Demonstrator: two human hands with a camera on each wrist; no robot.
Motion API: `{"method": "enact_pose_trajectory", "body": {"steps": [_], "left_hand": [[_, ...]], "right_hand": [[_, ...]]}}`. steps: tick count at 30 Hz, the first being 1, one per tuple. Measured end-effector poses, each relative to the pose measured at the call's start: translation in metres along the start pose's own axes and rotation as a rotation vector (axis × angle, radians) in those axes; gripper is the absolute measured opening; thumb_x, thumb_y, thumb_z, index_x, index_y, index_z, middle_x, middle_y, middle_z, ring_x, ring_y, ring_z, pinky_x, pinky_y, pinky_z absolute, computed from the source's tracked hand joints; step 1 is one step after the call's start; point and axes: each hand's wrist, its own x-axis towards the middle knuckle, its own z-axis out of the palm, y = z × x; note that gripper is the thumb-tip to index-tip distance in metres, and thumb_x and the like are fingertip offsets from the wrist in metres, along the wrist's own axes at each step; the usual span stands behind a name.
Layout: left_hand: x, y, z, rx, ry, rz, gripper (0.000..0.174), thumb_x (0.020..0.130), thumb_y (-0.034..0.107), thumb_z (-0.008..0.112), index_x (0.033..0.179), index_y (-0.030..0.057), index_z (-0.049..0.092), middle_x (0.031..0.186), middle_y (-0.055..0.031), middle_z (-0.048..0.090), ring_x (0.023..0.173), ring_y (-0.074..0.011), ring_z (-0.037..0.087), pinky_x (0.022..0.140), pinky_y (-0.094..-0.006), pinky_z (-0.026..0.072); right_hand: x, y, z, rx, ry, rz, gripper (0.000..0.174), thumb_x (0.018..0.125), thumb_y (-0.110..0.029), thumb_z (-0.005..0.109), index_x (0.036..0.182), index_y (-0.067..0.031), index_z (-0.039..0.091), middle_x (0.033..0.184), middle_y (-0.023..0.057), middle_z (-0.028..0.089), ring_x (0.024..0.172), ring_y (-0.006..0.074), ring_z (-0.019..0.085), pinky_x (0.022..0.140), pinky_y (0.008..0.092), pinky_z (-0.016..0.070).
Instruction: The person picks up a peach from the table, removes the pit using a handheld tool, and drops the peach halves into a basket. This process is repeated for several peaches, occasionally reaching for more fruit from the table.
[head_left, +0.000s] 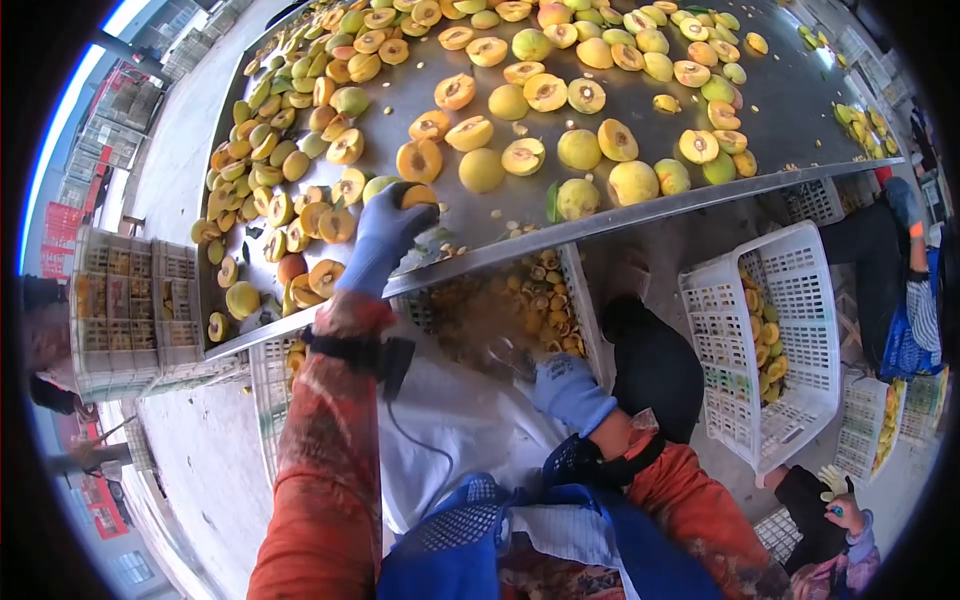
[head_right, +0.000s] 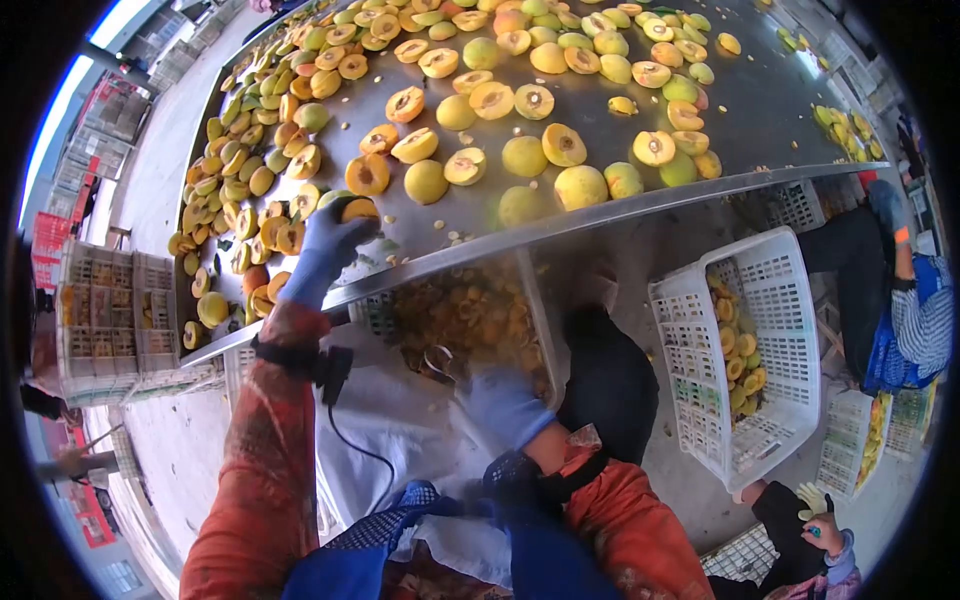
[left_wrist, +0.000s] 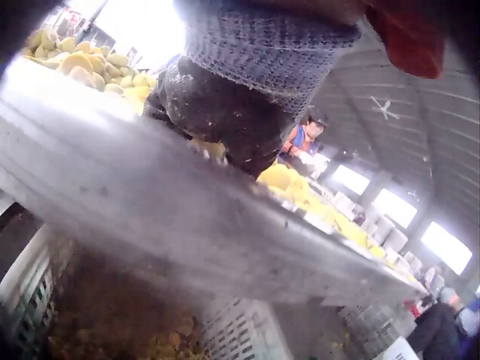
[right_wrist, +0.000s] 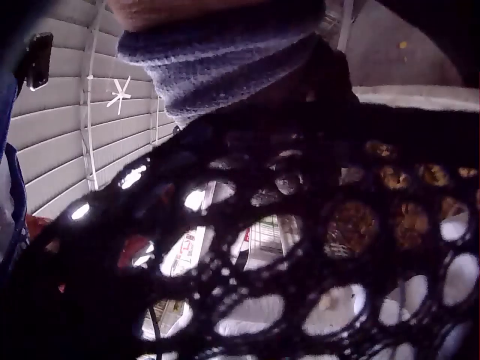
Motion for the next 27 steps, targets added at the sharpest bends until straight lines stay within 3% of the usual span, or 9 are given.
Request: {"method": "enact_pose_trajectory", "body": {"steps": [1, 2, 6, 8, 13, 16, 18, 22, 27], "left_hand": [[-0.019, -0.004, -0.012, -0.412, -0.001, -0.051, 0.036, 0.072, 0.018, 0.061, 0.103, 0.0018, 0.053, 0.072, -0.0057, 0.058, 0.042, -0.0107, 0.048, 0.038, -0.023, 0.0388], [-0.038, -0.015, -0.024, -0.733, -0.031, -0.023, 0.034, 0.076, 0.021, 0.057, 0.103, 0.0004, 0.053, 0.077, -0.0086, 0.058, 0.047, -0.0117, 0.05, 0.039, -0.0238, 0.0397], [-0.124, -0.02, -0.021, -1.235, -0.01, -0.129, 0.044, 0.079, 0.039, 0.05, 0.102, 0.002, 0.052, 0.079, -0.0119, 0.059, 0.053, -0.0172, 0.053, 0.041, -0.0274, 0.0426], [-0.15, -0.041, -0.01, -1.297, -0.113, -0.099, 0.04, 0.082, 0.032, 0.049, 0.114, 0.0076, 0.044, 0.097, -0.0128, 0.055, 0.07, -0.0187, 0.056, 0.049, -0.0273, 0.0473], [-0.199, -0.015, 0.001, -0.618, 0.054, 0.174, 0.027, 0.088, 0.02, 0.039, 0.106, 0.0047, 0.052, 0.089, -0.0076, 0.059, 0.078, -0.014, 0.057, 0.058, -0.0274, 0.0498], [-0.206, -0.021, 0.004, -0.047, 0.316, 0.512, 0.028, 0.086, 0.02, 0.044, 0.105, 0.002, 0.052, 0.09, -0.0096, 0.059, 0.079, -0.0161, 0.058, 0.063, -0.0284, 0.0494], [-0.208, -0.027, 0.01, 0.043, 0.396, 0.565, 0.028, 0.08, 0.016, 0.051, 0.104, 0.0012, 0.052, 0.091, -0.012, 0.059, 0.08, -0.0195, 0.059, 0.066, -0.0303, 0.0487], [-0.219, -0.017, 0.017, -0.315, 0.418, 0.519, 0.034, 0.07, 0.007, 0.06, 0.102, 0.0012, 0.051, 0.094, -0.017, 0.057, 0.084, -0.028, 0.058, 0.073, -0.0345, 0.0464], [-0.227, 0.005, 0.019, -0.485, 0.421, 0.499, 0.031, 0.086, 0.021, 0.043, 0.096, -0.0056, 0.055, 0.088, -0.0086, 0.06, 0.081, -0.0122, 0.053, 0.075, -0.024, 0.0407]], "right_hand": [[0.0, -0.003, -0.003, 0.023, 0.039, 0.001, 0.042, 0.073, -0.04, 0.053, 0.096, -0.0043, 0.053, 0.078, 0.0192, 0.059, 0.073, 0.034, 0.057, 0.066, 0.042, 0.0445], [0.0, -0.008, -0.01, 0.045, 0.072, -0.004, 0.042, 0.073, -0.039, 0.055, 0.096, -0.0035, 0.053, 0.076, 0.0196, 0.059, 0.073, 0.0342, 0.057, 0.065, 0.0418, 0.0446], [-0.002, -0.053, -0.034, 0.201, 0.23, -0.158, 0.033, 0.071, -0.03, 0.059, 0.089, -0.0023, 0.054, 0.069, 0.0165, 0.058, 0.064, 0.0345, 0.057, 0.06, 0.0415, 0.0451], [-0.006, -0.081, -0.046, 0.143, 0.274, -0.254, 0.031, 0.07, -0.027, 0.059, 0.088, -0.0029, 0.054, 0.065, 0.0162, 0.058, 0.063, 0.0333, 0.058, 0.056, 0.0409, 0.0455], [-0.023, -0.114, -0.051, -0.015, 0.208, -0.272, 0.031, 0.07, -0.023, 0.058, 0.092, -0.0025, 0.052, 0.066, 0.0156, 0.058, 0.062, 0.0318, 0.058, 0.056, 0.0402, 0.0456], [-0.035, -0.118, -0.048, -0.064, 0.265, -0.269, 0.033, 0.069, -0.023, 0.058, 0.094, -0.0019, 0.052, 0.068, 0.0154, 0.059, 0.063, 0.0309, 0.059, 0.057, 0.0396, 0.0459], [-0.043, -0.12, -0.047, -0.067, 0.273, -0.245, 0.034, 0.069, -0.023, 0.059, 0.095, -0.0017, 0.052, 0.068, 0.0152, 0.059, 0.063, 0.0304, 0.059, 0.058, 0.0391, 0.0461], [-0.056, -0.124, -0.037, 0.0, 0.259, -0.188, 0.033, 0.07, -0.025, 0.059, 0.094, -0.0018, 0.053, 0.069, 0.0153, 0.059, 0.064, 0.0304, 0.059, 0.058, 0.0388, 0.0463], [-0.053, -0.109, -0.019, 0.136, 0.185, -0.261, 0.031, 0.071, -0.028, 0.06, 0.09, -0.0036, 0.056, 0.07, 0.0173, 0.059, 0.065, 0.0315, 0.059, 0.059, 0.039, 0.0462]]}}
